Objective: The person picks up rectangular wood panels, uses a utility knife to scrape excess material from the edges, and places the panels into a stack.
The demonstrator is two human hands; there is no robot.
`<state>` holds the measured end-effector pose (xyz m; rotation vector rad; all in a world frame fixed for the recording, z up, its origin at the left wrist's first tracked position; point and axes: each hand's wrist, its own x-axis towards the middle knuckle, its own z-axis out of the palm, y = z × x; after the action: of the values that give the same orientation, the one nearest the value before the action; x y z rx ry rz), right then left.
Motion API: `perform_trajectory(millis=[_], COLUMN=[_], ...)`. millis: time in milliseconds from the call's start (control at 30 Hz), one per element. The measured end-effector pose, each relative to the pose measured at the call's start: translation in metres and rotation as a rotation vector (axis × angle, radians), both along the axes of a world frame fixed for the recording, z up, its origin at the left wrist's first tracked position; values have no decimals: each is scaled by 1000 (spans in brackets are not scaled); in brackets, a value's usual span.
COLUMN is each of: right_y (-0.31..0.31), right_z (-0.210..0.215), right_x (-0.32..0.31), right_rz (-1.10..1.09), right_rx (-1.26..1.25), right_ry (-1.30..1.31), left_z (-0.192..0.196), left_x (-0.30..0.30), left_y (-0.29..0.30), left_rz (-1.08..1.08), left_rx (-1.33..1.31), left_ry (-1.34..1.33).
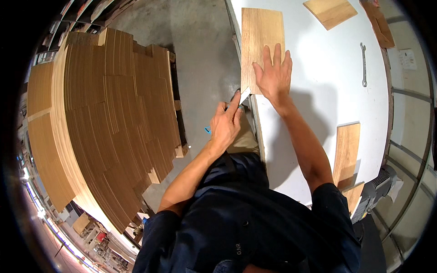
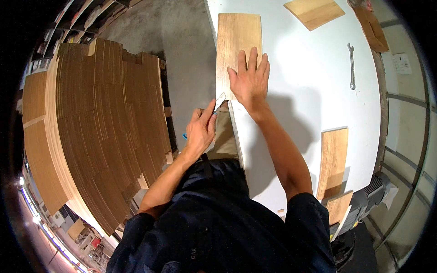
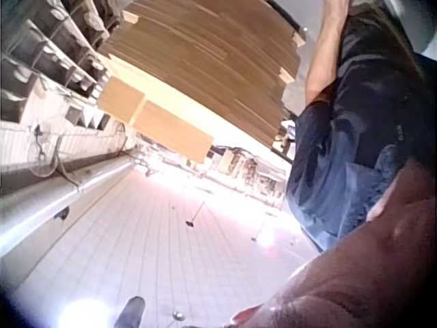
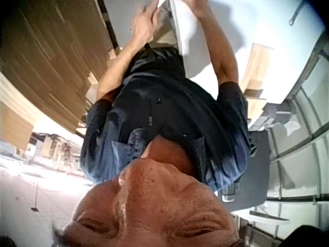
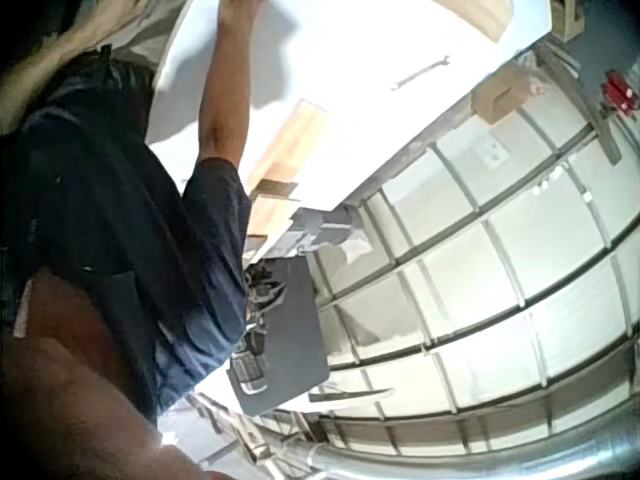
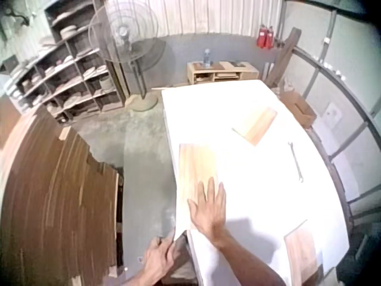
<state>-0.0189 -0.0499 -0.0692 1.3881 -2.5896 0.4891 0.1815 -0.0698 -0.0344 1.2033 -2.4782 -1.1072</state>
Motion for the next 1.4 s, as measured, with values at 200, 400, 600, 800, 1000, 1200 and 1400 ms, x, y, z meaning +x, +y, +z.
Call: perform_trajectory(millis=[200,400,600,800,1000,1200,1400], right_y=[0,0,1,1,3,2,2], right_z=[-2,-2,2,2,1,4,5], right_x=[-1,-2,0,0,-2,-3,-2], right_rz=[0,-3,5,15,48,56,50], right_rx=[8,28,31,14,-8,3,17], right_ry=[11,6,-3,10,15,0,-1], left_z=[-3,-4,-4,-2,3,4,2], left_x=[-2,-2,-3,-4,1,-4,-3], left_y=[0,-2,-6,-16,-16,-18,-19], left_rz=[10,-4,-24,-81,-126,-118,-117], left_rx=[-55,-85,-89,-103,-96,-104,-107], left_ry=[3,-11,-31,-18,-45,-51,-49])
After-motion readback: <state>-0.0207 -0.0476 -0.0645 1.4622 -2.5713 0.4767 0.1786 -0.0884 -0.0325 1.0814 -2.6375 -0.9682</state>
